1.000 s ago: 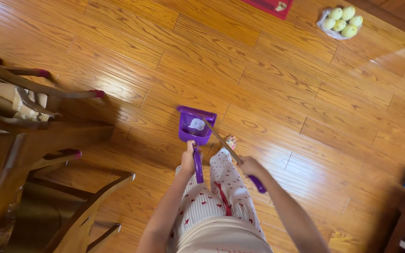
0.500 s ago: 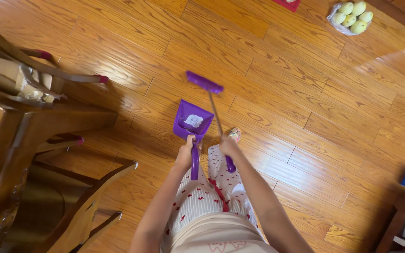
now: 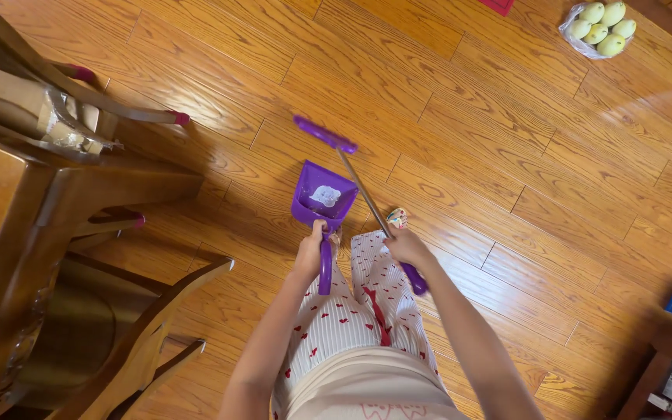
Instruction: Sweeping the floor and collecting dust into a dustpan.
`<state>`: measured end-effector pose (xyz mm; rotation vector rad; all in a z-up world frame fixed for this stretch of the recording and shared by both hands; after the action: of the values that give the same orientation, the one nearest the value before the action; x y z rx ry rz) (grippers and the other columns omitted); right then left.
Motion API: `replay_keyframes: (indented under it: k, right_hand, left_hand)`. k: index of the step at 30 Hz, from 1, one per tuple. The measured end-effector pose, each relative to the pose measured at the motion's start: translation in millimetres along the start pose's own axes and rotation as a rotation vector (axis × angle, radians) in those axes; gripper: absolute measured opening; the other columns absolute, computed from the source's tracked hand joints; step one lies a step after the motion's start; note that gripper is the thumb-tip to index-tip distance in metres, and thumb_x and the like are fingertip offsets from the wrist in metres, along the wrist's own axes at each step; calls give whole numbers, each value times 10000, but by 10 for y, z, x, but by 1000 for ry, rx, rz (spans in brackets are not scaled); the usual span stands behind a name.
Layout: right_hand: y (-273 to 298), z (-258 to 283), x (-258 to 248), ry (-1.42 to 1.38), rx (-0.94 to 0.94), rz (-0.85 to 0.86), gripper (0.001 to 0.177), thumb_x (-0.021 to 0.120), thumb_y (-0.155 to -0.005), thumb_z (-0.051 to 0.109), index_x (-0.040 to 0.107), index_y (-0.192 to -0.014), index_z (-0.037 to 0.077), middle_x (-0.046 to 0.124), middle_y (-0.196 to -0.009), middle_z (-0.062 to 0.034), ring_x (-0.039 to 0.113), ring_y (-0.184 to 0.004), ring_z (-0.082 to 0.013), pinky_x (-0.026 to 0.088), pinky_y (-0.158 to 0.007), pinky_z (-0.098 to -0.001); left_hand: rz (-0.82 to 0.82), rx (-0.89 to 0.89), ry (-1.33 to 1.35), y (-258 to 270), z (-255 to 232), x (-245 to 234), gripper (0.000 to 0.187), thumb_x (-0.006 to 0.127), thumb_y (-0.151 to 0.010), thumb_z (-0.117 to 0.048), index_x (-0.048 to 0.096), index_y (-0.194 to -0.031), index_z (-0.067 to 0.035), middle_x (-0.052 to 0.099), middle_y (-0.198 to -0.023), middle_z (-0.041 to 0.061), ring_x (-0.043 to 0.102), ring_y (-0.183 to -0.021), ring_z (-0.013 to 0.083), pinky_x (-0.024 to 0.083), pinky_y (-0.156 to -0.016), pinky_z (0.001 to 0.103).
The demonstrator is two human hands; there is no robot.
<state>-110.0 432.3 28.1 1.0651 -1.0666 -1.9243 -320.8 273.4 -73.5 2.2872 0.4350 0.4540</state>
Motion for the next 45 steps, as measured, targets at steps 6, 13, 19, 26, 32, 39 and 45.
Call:
replay_keyframes:
  k: [6,13,19,26,32,39,45]
  right_hand:
    - [-593,-576,612,254,-157,44,459,616,-967,216,546,-1413,132,676,-681,-115,668,-474,-191,529,-499,-318]
    - [200,8,-330,-46,99,158,527,658,-951,251,547,-1465,287,544,-605,-31,496,-462,-131,435,-430,-322]
    - [-1017,-29,411,123,-223,-41,386,592,-976,193,694,-1320,52,662,-681,-117,629,-516,-176,509,-479,-351]
    - [-997,-749,948,320,-279,-64,618,643,-897,204,481,-1488,130,715,-823,-191,678,-635,-275,555,-595,-410]
    - [-33,-421,-84,-286,112,168,601,659,-930,183,534,-1515,243,495,-616,-17,463,-450,-125,410,-409,-300]
    - [-323,-109,132,-307,59,-70,377,584,-1007,209,615,-1337,29,522,-613,-66,524,-442,-161,483,-412,-349]
    - [-664,-735,555,-127,31,93,427,638,-947,153,619,-1372,129,584,-617,-57,568,-448,-148,500,-430,-318]
  left_hand:
    - [-103,268,-717,511,-739,184,305,612,-950,-223,455,-1211,-197,682,-839,38,633,-703,180,478,-661,362]
    - [62,-106,654,433,-191,-61,472,557,-1188,-386,555,-1226,84,657,-828,51,599,-666,135,484,-594,280]
    - [-194,314,-453,735,-556,-160,363,620,-875,-96,437,-1183,-159,633,-736,75,614,-613,174,503,-598,327]
    - [-116,144,-359,757,-699,-241,124,496,-993,-174,486,-1112,-143,627,-725,70,578,-600,169,495,-622,341]
    - [-45,-49,-185,638,-585,-546,372,395,-1089,-399,586,-1027,-85,599,-659,73,539,-583,164,461,-629,311]
    - [106,298,-570,649,-923,-587,240,489,-901,-262,489,-1104,-133,585,-655,36,539,-572,133,459,-568,297]
    - [90,285,-467,564,-1111,-381,280,482,-919,-290,542,-1140,-128,550,-624,31,492,-541,112,433,-552,270]
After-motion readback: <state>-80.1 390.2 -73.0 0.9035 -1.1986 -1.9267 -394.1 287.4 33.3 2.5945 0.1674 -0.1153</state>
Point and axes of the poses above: each hand's wrist, its own y-axis away from the middle knuckle, its own x-axis out of the palm, z = x × y, the point moved 1 cm from there along -y, towards the middle knuckle
